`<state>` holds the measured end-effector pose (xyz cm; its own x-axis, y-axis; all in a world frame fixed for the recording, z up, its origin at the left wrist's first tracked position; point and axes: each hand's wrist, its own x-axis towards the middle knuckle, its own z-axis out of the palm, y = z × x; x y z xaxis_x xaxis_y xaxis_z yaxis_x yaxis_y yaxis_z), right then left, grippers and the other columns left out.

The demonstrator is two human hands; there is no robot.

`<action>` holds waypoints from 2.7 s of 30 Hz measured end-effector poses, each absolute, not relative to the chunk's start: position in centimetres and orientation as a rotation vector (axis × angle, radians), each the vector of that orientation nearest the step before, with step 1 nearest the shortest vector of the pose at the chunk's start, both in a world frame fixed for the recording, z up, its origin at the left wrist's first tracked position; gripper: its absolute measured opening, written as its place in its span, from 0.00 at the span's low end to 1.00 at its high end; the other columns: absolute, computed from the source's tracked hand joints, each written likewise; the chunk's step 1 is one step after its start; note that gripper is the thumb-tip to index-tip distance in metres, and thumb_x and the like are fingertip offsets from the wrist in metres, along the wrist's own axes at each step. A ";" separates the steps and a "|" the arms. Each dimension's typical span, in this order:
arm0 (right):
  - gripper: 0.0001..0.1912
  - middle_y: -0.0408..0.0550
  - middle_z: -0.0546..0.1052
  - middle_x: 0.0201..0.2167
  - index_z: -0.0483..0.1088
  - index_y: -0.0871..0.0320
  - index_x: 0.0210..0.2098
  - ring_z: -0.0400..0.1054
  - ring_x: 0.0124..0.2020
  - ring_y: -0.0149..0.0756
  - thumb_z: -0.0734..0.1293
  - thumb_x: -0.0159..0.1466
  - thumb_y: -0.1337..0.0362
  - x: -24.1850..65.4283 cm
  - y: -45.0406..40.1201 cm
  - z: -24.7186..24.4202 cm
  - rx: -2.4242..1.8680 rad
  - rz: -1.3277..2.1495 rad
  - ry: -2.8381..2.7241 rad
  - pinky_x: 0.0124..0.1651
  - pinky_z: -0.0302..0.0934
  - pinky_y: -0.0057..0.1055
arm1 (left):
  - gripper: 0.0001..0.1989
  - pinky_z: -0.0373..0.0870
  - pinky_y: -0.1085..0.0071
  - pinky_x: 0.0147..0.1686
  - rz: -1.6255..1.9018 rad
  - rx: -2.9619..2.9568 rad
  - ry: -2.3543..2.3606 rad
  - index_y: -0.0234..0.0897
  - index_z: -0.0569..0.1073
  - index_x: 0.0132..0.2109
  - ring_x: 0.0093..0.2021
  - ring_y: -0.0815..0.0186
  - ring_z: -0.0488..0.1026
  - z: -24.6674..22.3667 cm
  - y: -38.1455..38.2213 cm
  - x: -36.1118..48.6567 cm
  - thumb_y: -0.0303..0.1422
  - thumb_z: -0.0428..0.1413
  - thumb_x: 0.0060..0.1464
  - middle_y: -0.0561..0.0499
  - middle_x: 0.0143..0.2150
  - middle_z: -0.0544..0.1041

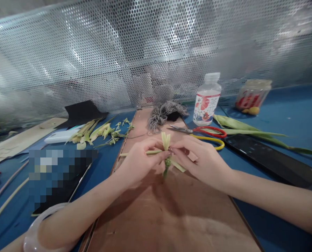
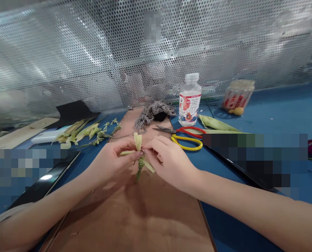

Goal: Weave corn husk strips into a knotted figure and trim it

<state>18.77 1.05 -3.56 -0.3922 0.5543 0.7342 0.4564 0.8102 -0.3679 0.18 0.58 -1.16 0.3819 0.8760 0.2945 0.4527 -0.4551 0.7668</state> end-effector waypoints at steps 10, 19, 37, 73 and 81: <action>0.07 0.46 0.75 0.30 0.68 0.58 0.33 0.67 0.33 0.33 0.60 0.64 0.71 18.9 1.6 -3.6 -0.825 0.195 -2.093 0.35 0.60 0.28 | 0.09 0.70 0.66 0.44 0.874 1.972 1.140 0.36 0.76 0.39 0.43 0.63 0.75 -1.0 1.1 0.0 0.34 0.55 0.53 0.48 0.41 0.79; 0.12 0.42 0.65 0.21 0.59 0.58 0.24 0.60 0.25 0.29 0.57 0.65 0.68 18.9 1.7 -3.7 -0.965 0.336 -2.120 0.28 0.51 0.26 | 0.12 0.67 0.63 0.48 0.887 1.909 1.222 0.34 0.76 0.43 0.45 0.59 0.74 -1.1 1.3 -0.2 0.35 0.56 0.53 0.45 0.43 0.78; 0.21 0.40 0.66 0.17 0.62 0.58 0.21 0.59 0.19 0.27 0.53 0.68 0.58 18.8 1.9 -3.3 -1.036 0.720 -2.125 0.26 0.51 0.27 | 0.11 0.67 0.61 0.50 0.901 1.910 1.215 0.33 0.76 0.43 0.45 0.59 0.73 -1.0 1.2 -0.1 0.33 0.55 0.54 0.45 0.43 0.78; 0.18 0.42 0.68 0.19 0.69 0.60 0.27 0.59 0.21 0.29 0.59 0.64 0.53 18.9 1.7 -3.0 -1.131 0.821 -1.918 0.24 0.52 0.26 | 0.13 0.63 0.63 0.44 1.136 2.549 1.482 0.39 0.72 0.48 0.40 0.63 0.66 -0.9 -0.1 -0.4 0.35 0.51 0.57 0.48 0.39 0.73; 0.18 0.45 0.72 0.26 0.71 0.59 0.33 0.63 0.25 0.30 0.60 0.64 0.51 18.4 0.5 -2.9 -0.988 0.926 -1.676 0.28 0.58 0.26 | 0.17 0.69 0.71 0.31 0.794 1.598 1.094 0.37 0.74 0.48 0.34 0.65 0.75 -1.4 -0.6 1.3 0.41 0.52 0.55 0.47 0.36 0.78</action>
